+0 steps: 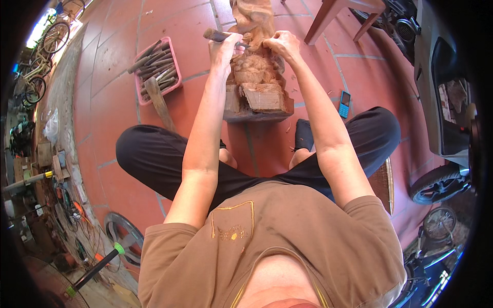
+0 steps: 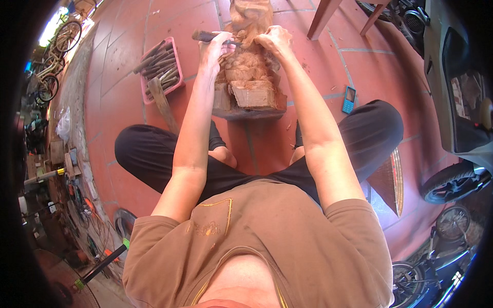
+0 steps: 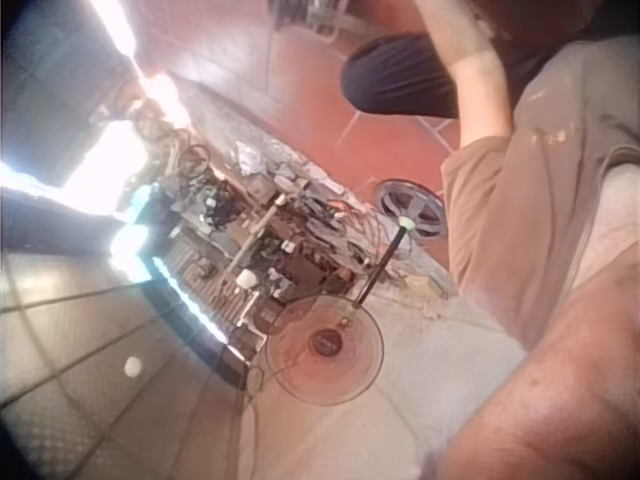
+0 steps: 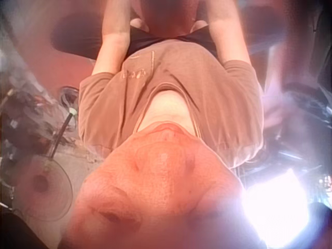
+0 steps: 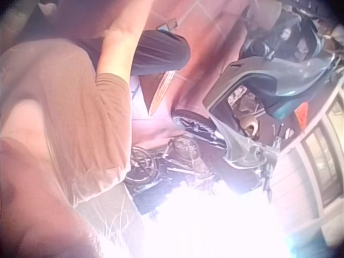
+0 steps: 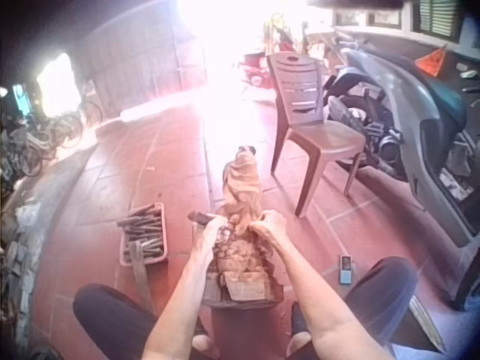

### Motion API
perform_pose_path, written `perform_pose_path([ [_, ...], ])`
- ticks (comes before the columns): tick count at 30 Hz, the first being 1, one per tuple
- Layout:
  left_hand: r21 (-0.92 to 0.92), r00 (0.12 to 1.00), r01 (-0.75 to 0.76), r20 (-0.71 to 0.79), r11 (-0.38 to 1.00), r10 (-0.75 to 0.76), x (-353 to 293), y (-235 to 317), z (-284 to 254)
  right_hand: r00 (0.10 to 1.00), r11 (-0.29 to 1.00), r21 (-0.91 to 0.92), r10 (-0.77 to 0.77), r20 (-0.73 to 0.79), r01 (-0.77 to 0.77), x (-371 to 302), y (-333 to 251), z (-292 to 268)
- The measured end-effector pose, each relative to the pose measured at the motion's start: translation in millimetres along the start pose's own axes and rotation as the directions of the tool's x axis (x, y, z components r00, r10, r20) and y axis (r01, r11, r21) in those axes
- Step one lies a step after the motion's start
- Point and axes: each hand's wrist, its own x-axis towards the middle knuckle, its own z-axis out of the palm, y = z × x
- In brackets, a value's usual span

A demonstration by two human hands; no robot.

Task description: The person carves a wooden sculpture using a chisel and mallet, focusing on shaping the lower section of the piece. They repeatedly strike the chisel to remove wood and refine the surface details.

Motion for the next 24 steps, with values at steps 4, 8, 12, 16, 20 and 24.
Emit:
perform_pose_path([
  [4, 0.018, 1.0, 0.003, 0.001, 1.0, -0.003, 0.5, 1.3, -1.6, 0.999, 0.997, -0.064, 0.04, 0.024, -0.038, -1.2, -9.4, -2.1],
  [8, 0.012, 1.0, 0.015, 0.004, 1.0, -0.016, -0.7, 1.7, 2.4, 0.998, 0.997, -0.077, 0.005, -0.056, -0.009, 5.0, -1.9, 5.0],
  [12, 0.016, 1.0, 0.027, -0.013, 1.0, -0.027, -1.7, 2.4, -0.8, 0.994, 0.99, -0.13, -0.073, -0.083, 0.062, -12.2, -18.1, 3.3],
  [16, 0.009, 1.0, 0.018, -0.009, 1.0, -0.018, -1.0, 1.9, 0.8, 0.996, 0.978, -0.208, -0.05, -0.076, 0.033, -7.0, -17.4, 7.0],
  [20, -0.013, 1.0, -0.003, 0.007, 1.0, 0.003, -1.0, 0.1, 0.9, 0.997, 0.975, -0.221, -0.05, -0.065, 0.035, -11.0, -13.9, -1.2],
  [24, -0.009, 1.0, 0.003, -0.023, 1.0, -0.003, -3.1, 3.5, -1.3, 0.995, 0.966, -0.259, 0.002, -0.103, -0.029, -22.1, 24.5, -18.7],
])
